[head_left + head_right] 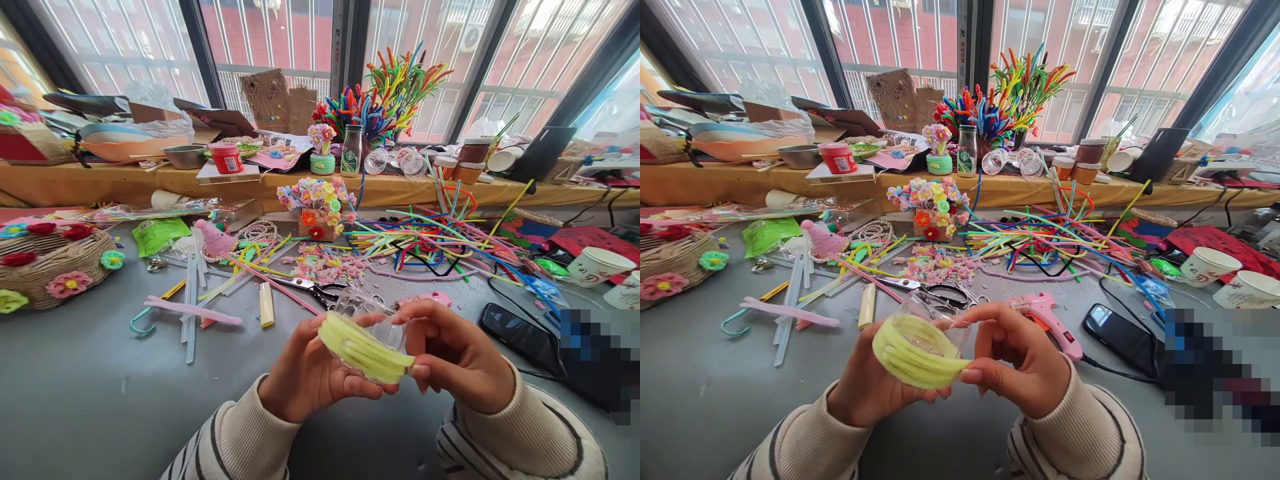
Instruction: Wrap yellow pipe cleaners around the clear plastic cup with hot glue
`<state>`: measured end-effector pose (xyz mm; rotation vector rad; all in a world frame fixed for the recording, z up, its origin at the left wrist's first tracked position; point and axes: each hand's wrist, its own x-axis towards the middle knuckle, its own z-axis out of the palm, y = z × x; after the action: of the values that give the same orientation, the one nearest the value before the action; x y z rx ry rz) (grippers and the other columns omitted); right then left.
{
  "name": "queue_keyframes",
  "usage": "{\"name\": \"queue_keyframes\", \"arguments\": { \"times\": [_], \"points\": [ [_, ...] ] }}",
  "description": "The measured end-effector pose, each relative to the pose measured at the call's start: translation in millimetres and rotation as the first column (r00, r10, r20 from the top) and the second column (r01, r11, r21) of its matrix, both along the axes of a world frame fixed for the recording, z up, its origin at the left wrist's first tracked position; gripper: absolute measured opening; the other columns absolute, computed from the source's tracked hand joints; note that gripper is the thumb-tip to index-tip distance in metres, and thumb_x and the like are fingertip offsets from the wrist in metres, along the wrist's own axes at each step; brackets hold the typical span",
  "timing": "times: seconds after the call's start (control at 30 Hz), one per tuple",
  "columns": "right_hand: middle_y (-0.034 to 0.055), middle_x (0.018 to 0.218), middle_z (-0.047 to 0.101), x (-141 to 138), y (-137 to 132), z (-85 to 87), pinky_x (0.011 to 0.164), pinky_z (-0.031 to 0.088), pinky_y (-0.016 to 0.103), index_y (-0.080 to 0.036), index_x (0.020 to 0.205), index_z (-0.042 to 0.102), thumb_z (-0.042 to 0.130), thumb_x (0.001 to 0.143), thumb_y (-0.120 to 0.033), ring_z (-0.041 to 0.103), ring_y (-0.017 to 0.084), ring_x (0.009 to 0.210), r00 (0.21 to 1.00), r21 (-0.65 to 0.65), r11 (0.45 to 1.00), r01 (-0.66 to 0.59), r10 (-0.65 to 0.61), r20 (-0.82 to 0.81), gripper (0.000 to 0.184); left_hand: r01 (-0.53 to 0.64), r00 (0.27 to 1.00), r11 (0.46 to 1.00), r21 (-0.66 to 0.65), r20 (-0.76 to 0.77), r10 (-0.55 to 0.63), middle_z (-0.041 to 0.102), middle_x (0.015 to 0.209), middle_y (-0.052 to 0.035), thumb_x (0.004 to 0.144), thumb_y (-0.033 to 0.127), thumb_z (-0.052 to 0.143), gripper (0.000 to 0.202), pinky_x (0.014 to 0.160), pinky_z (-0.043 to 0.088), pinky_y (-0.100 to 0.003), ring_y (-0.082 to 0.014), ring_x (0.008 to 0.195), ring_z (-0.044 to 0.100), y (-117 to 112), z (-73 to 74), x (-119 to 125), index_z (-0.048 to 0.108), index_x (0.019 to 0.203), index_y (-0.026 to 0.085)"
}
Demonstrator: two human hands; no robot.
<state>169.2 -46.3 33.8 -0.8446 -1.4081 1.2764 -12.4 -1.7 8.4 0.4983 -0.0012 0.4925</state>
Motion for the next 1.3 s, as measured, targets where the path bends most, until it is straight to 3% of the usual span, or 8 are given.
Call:
{"name": "queue_keyframes", "arguments": {
  "times": [0.17, 0.5, 0.8, 1.3],
  "points": [
    [-0.009, 0.05, 0.045, -1.4, 2.0, -2.5, 0.041, 0.031, 0.015, -0.026, 0.094, 0.056, 0.066, 0.069, -0.029, 0.044, 0.003, 0.042, 0.998, -0.01, 0.998, 0.06, -0.06, 0.013, 0.027, -0.089, 0.99, 0.995, -0.048, -0.111, 0.083, 0.065, 0.098, -0.0186, 0.075, 0.048, 0.049, 0.056, 0.072, 0.046, -0.026, -0.0261, 0.084, 0.065, 1.1, -0.3, 0.2, 0.049, 0.112, 0.005],
    [-0.0087, 0.05, 0.047, 0.3, 3.5, -6.3, 0.043, 0.034, 0.017, -0.021, 0.092, 0.054, 0.066, 0.069, -0.028, 0.047, 0.004, 0.044, 0.992, -0.006, 0.994, 0.107, -0.106, 0.062, 0.027, -0.112, 0.979, 0.992, -0.057, -0.179, 0.1, 0.064, 0.097, -0.0181, 0.075, 0.049, 0.05, 0.065, 0.076, 0.044, -0.028, -0.0271, 0.083, 0.065, 2.8, 1.4, 1.8, 0.031, 0.119, 0.005],
    [-0.0068, 0.051, 0.049, 1.5, 1.8, -5.4, 0.044, 0.034, 0.021, -0.019, 0.082, 0.052, 0.067, 0.067, -0.028, 0.046, 0.007, 0.044, 0.992, -0.003, 0.997, 0.078, -0.078, 0.101, 0.023, -0.132, 0.977, 0.991, -0.032, -0.171, 0.125, 0.066, 0.096, -0.015, 0.076, 0.045, 0.05, 0.054, 0.068, 0.046, -0.027, -0.0269, 0.079, 0.066, 2.0, -2.2, 0.0, 0.044, 0.114, 0.007],
    [-0.0073, 0.045, 0.048, -0.5, 1.8, -2.2, 0.038, 0.026, 0.017, -0.018, 0.072, 0.049, 0.072, 0.06, -0.03, 0.038, 0.003, 0.036, 1.0, -0.134, 0.991, -0.019, 0.017, -0.01, 0.029, -0.098, 0.984, 0.995, 0.029, -0.146, 0.101, 0.066, 0.096, -0.0156, 0.077, 0.046, 0.047, 0.053, 0.071, 0.047, -0.031, -0.0247, 0.078, 0.066, 1.1, -3.3, 0.5, 0.049, 0.114, 0.007]
  ]
}}
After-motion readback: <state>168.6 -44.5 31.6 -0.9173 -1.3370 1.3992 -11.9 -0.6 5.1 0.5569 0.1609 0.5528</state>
